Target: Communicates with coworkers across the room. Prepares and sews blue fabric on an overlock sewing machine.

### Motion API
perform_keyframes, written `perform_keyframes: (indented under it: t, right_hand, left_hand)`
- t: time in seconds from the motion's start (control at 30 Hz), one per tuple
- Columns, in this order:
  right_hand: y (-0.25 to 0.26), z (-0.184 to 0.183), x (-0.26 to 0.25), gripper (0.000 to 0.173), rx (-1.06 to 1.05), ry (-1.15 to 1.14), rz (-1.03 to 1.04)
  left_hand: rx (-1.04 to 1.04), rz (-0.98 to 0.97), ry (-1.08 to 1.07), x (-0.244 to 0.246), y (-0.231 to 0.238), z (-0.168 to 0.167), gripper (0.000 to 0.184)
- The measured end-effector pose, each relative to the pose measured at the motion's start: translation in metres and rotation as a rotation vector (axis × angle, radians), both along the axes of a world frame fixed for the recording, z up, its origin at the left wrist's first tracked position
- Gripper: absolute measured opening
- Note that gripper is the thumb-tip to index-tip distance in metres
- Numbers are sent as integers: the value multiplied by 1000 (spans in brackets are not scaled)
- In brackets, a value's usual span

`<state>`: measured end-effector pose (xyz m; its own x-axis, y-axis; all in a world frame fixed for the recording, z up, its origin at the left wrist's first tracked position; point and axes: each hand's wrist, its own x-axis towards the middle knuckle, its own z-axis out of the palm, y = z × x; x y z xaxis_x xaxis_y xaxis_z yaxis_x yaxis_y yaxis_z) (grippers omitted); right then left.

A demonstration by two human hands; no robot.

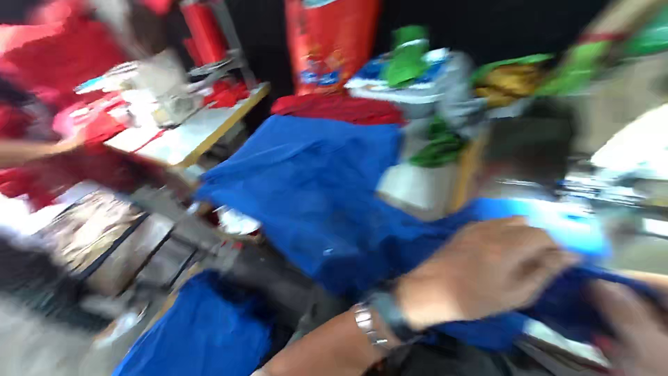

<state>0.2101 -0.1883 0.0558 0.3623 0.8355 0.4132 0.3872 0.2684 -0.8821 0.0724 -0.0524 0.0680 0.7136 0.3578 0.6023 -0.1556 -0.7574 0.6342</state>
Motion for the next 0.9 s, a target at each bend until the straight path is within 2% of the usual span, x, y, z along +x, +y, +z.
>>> perform_keyframes:
  t: [0.07,0.13,0.23,0.33,0.37,0.47,0.57,0.7,0.8,0.9]
  right_hand:
    - [3,-8,-16,12,48,93,-215]
    - [8,-14,-24,12,82,129,-346]
    - [13,-18,-24,23,114,104,-344]
    - [24,-2,-21,11,153,160,-293]
    - [26,6,-18,12,153,165,-275]
    - [31,15,-6,29,115,90,-326]
    - [33,-10,0,43,3,47,-440]
    - [24,-44,-5,44,-2,175,-440]
    - [25,-47,-9,45,33,248,-427]
    - [31,-46,-10,40,29,296,-407]
  left_hand:
    - [-3,-31,153,-11,0,16,18]
    - [28,9,182,-12,1,22,17]
    - [7,69,107,-7,4,29,14]
    - [10,34,53,3,16,28,13]
    - [0,43,46,8,18,31,13]
    - [53,183,79,25,25,34,14]
    - [248,306,167,38,37,17,13]
    - [277,374,238,39,41,13,14]
    - [304,378,305,38,42,18,26]
    - [369,369,366,40,41,26,21]
